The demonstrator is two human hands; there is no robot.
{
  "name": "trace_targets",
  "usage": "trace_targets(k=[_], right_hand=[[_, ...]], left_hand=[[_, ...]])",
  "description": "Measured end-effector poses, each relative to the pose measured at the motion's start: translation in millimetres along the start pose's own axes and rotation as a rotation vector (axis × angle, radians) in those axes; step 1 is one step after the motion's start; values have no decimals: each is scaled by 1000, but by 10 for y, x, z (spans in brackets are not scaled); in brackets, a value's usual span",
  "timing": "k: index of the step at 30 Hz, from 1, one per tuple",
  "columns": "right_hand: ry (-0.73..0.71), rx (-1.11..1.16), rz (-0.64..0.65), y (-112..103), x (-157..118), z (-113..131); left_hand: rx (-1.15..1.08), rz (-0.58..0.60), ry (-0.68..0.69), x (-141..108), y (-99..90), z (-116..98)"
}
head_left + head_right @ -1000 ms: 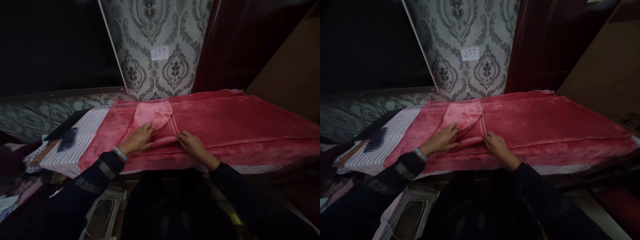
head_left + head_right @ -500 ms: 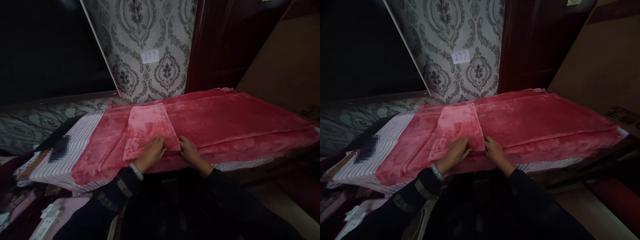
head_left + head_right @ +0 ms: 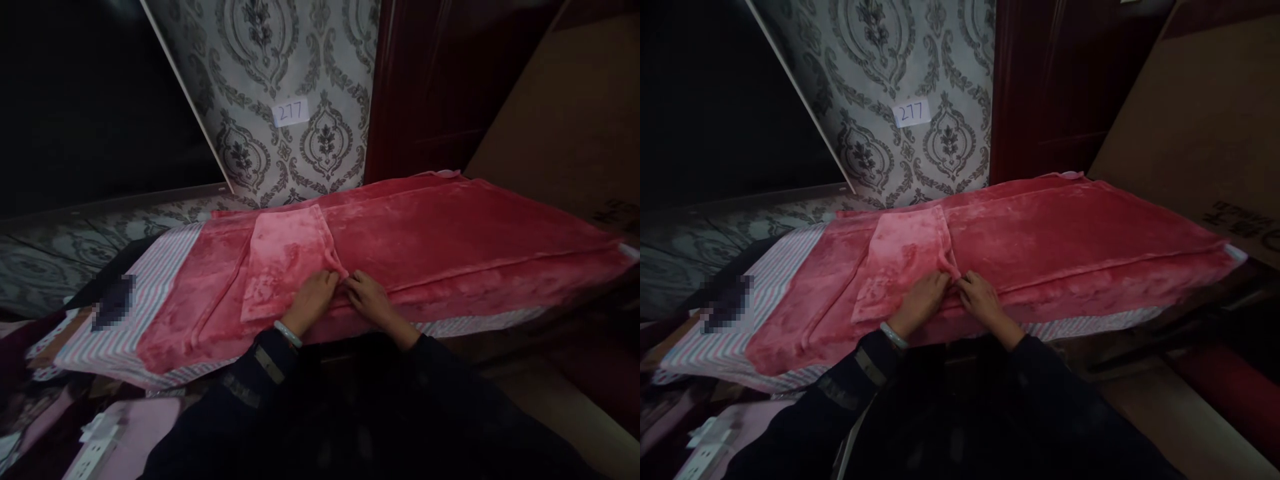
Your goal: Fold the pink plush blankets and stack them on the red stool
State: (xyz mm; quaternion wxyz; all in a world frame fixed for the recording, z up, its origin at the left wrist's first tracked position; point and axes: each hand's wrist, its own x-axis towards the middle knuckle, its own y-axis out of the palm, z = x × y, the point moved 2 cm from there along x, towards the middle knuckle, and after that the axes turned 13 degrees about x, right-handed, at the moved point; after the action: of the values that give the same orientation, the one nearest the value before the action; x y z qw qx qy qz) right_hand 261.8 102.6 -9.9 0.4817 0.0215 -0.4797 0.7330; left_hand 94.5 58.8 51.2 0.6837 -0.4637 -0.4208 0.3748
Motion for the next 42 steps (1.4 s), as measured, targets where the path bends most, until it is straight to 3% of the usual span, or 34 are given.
trace_targets(k=[2, 10, 21, 28, 31, 37, 42], right_hand=[[-11, 27, -12, 2, -12, -16], [-71, 174, -178, 17, -55, -16], [-40, 83, -250, 105, -190, -105], [-63, -52, -118, -14, -112, -7], [-56, -66, -94, -46, -106, 7], [-21, -74, -48, -49, -110, -7], [-37, -63, -51, -71, -117, -18]], left_hand=[[-36, -5, 53, -48, 47, -42], [-46, -84, -30, -127, 35, -2], [-21, -73, 58, -172, 162, -80], [-40, -72, 25, -214, 128, -94], [-65, -93, -66, -391, 79, 52], [-168, -101, -244, -933, -2, 556], [-216, -58, -309, -1060, 10, 816]])
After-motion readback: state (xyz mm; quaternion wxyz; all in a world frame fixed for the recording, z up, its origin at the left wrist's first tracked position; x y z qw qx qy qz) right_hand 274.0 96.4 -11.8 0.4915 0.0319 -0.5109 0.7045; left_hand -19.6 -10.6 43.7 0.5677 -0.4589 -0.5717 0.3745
